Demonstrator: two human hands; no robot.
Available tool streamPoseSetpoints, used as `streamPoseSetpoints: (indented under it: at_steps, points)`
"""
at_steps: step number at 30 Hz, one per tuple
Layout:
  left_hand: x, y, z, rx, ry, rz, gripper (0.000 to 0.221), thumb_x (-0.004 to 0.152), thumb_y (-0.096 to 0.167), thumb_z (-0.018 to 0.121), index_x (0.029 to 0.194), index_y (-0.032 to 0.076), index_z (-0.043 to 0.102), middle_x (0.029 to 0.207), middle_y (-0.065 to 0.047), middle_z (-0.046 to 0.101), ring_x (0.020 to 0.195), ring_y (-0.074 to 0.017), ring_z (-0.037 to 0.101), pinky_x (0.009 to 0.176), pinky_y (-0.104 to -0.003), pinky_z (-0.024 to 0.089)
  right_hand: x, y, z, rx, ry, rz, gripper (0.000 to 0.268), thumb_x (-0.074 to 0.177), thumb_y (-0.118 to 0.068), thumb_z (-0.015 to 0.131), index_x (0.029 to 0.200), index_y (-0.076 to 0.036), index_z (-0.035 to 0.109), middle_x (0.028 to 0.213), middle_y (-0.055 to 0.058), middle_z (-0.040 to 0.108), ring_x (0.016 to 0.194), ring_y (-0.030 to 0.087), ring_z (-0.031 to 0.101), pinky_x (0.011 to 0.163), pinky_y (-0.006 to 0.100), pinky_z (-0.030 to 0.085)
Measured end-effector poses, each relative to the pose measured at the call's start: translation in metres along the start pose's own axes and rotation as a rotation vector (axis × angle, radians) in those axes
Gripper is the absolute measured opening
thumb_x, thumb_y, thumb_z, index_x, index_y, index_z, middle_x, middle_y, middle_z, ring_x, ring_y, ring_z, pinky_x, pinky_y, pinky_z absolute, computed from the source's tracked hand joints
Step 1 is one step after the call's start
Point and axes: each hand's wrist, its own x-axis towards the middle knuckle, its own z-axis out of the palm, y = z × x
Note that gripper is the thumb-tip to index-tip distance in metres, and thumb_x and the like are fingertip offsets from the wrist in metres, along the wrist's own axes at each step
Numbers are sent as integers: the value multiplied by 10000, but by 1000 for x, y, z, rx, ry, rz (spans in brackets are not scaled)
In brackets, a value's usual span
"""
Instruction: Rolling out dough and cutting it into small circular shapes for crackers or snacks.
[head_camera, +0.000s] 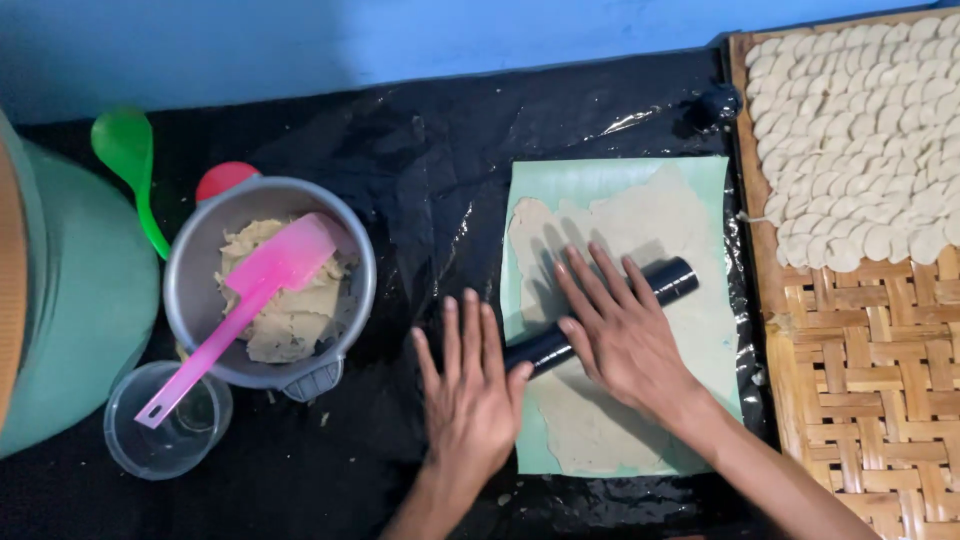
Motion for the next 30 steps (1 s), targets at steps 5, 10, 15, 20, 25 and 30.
streamPoseSetpoints:
  at_steps: [5, 10, 15, 20, 25, 30]
  points:
    - [25, -23, -5, 85, 1, -78, 701, 995, 420, 512, 1490, -65, 407, 1603, -290, 301, 1504, -468, 228, 1146, -705, 153, 49, 1, 10, -66, -3, -15, 620, 1014, -333, 451, 1572, -74, 370, 1633, 209, 323, 1532, 395, 254, 1237, 539, 185]
    - [37, -33, -8, 111, 9, -138, 709, 990, 415, 514, 1494, -74, 416, 1613, -299, 288, 1497, -478, 224, 1144, -694, 166, 87, -1, 16, -32, 32, -24, 701, 1016, -403, 485, 1592, -52, 297, 1641, 259, 250, 1526, 425, 222, 1225, 539, 166]
    - [31, -29, -7, 95, 83, -90, 635, 986, 339, 594, 1451, -72, 463, 1566, -295, 382, 1465, -463, 344, 1173, -603, 280, 123, -4, 26, 84, 95, -36, 729, 1075, -426, 471, 1612, 11, 244, 1661, 291, 230, 1556, 430, 224, 1269, 501, 199]
    - [36, -24, -13, -98, -9, -95, 624, 930, 291, 674, 1448, -11, 506, 1385, -243, 515, 1266, -412, 494, 1053, -496, 421, 152, 2, 36, 141, 277, -73, 623, 1098, -348, 464, 1584, 25, 350, 1646, 271, 322, 1547, 428, 306, 1280, 501, 256]
    - [48, -45, -14, -155, -134, -151, 664, 927, 300, 678, 1458, -40, 470, 1256, -251, 578, 1161, -405, 544, 966, -494, 455, 133, 20, 15, 483, 488, 73, 489, 1133, -283, 389, 1504, 15, 502, 1593, 248, 467, 1524, 410, 401, 1266, 503, 298]
    - [50, -47, -9, -335, 99, -242, 500, 997, 277, 627, 1345, -65, 520, 1164, -308, 650, 1052, -450, 636, 883, -495, 507, 62, 50, -26, 321, 479, 169, 395, 1125, -251, 448, 1369, 24, 592, 1471, 244, 561, 1411, 410, 516, 1174, 487, 414]
